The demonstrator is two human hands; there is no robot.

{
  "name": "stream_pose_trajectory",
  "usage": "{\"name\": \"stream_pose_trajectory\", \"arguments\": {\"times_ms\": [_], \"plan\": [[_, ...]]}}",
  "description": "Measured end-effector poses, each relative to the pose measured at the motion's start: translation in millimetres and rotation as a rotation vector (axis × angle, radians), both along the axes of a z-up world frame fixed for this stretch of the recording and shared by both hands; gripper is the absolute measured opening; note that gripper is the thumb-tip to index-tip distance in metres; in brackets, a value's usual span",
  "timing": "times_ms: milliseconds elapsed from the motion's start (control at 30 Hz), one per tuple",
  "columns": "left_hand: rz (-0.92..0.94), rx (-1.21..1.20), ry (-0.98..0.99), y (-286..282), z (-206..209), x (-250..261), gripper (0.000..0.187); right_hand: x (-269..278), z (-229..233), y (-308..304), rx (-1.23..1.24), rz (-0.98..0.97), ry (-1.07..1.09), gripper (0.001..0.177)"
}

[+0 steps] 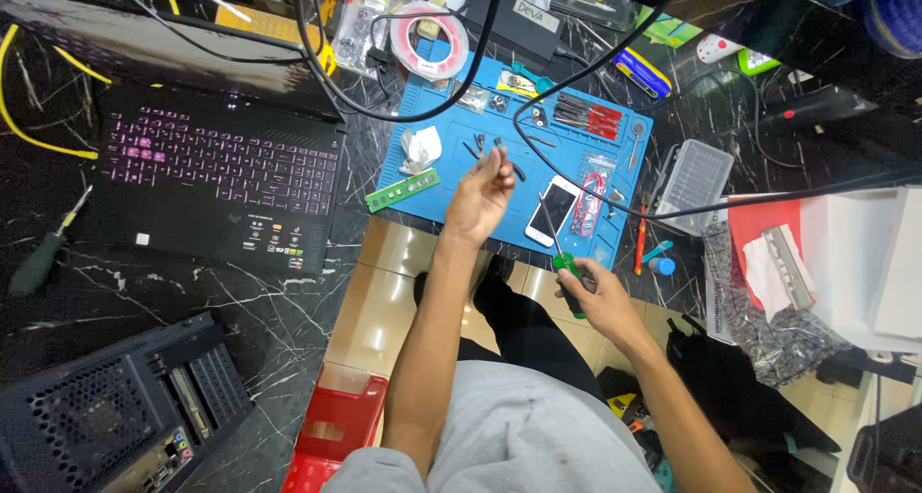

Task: The person works on a desktop computer tower, using a screwdriver to remove screws from the back panel. They then open the side panel of the case and handle a green circuit board, placing it into a blue pouch.

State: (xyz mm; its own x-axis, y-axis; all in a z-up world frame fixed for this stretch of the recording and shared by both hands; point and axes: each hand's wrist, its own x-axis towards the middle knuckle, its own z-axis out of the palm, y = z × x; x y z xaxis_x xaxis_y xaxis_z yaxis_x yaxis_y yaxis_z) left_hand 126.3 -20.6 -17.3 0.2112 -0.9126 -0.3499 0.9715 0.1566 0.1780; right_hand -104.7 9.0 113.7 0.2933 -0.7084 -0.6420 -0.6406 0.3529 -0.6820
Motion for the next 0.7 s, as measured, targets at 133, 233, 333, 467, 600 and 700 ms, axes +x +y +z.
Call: {"name": "stream_pose_trajectory", "arguments": {"times_ms": [133,233,333,467,600,700], "plan": [[0.006,-0.25,0.087,20,30,-2,0.021,9,0,3,-0.005,0.012,-0.019,0.036],[0.01,-0.439,0.11,32,59,-4,0.067,16,6,7,-0.046,0.111,0.013,0.04],[-0.007,-0.527,0.074,32,54,-6,0.041,20,12,10,-0.035,0.11,0.007,0.043],[-0.02,-0.552,0.074,31,42,-8,0.034,18,8,12,-0.035,0.126,-0.001,0.045],[-0.016,-0.537,0.076,32,35,-9,0.036,15,5,12,-0.02,0.101,-0.011,0.047],[-0.015,-0.51,0.083,33,32,-11,0.037,9,-1,10,-0.003,0.06,-0.043,0.042]]}}
